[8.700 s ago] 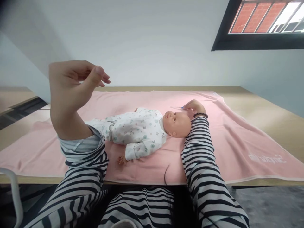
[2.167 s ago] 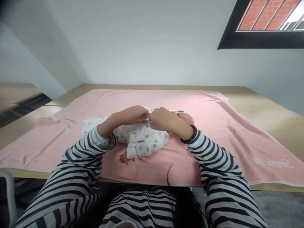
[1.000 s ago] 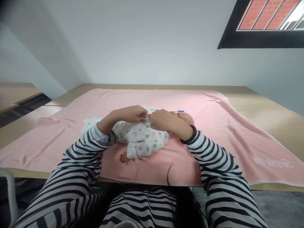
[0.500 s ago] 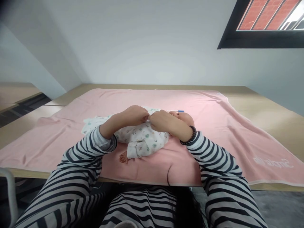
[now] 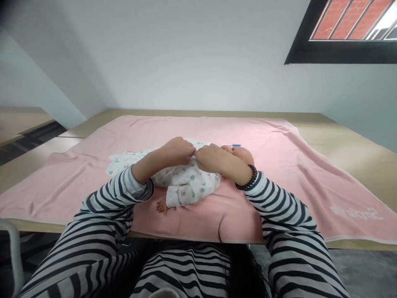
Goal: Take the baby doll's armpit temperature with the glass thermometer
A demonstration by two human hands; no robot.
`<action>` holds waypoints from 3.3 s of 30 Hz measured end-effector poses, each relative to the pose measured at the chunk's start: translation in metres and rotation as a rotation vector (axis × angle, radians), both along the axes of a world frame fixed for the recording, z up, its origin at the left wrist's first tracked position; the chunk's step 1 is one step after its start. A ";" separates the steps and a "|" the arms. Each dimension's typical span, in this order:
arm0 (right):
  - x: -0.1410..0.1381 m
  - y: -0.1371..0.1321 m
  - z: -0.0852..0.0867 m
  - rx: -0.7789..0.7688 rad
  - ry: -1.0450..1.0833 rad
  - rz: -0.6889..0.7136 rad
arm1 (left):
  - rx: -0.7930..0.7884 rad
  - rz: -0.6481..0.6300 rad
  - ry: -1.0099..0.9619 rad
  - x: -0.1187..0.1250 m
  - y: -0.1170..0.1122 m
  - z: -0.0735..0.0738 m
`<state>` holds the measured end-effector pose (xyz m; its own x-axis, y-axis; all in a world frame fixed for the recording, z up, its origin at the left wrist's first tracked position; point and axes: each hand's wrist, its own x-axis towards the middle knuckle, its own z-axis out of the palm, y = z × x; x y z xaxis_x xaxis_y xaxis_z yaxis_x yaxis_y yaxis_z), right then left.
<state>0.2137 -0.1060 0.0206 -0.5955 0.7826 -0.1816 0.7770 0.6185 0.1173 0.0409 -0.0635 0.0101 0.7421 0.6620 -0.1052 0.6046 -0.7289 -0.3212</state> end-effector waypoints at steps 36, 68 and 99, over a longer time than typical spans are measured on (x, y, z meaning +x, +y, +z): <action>0.002 -0.005 0.001 0.011 -0.030 0.010 | -0.149 0.029 -0.036 -0.026 0.004 0.014; 0.003 0.000 -0.006 0.000 -0.004 0.009 | -0.407 0.069 -0.152 -0.056 0.041 0.018; 0.008 -0.002 0.001 -0.019 0.010 0.004 | -0.287 0.067 -0.124 -0.051 0.021 0.025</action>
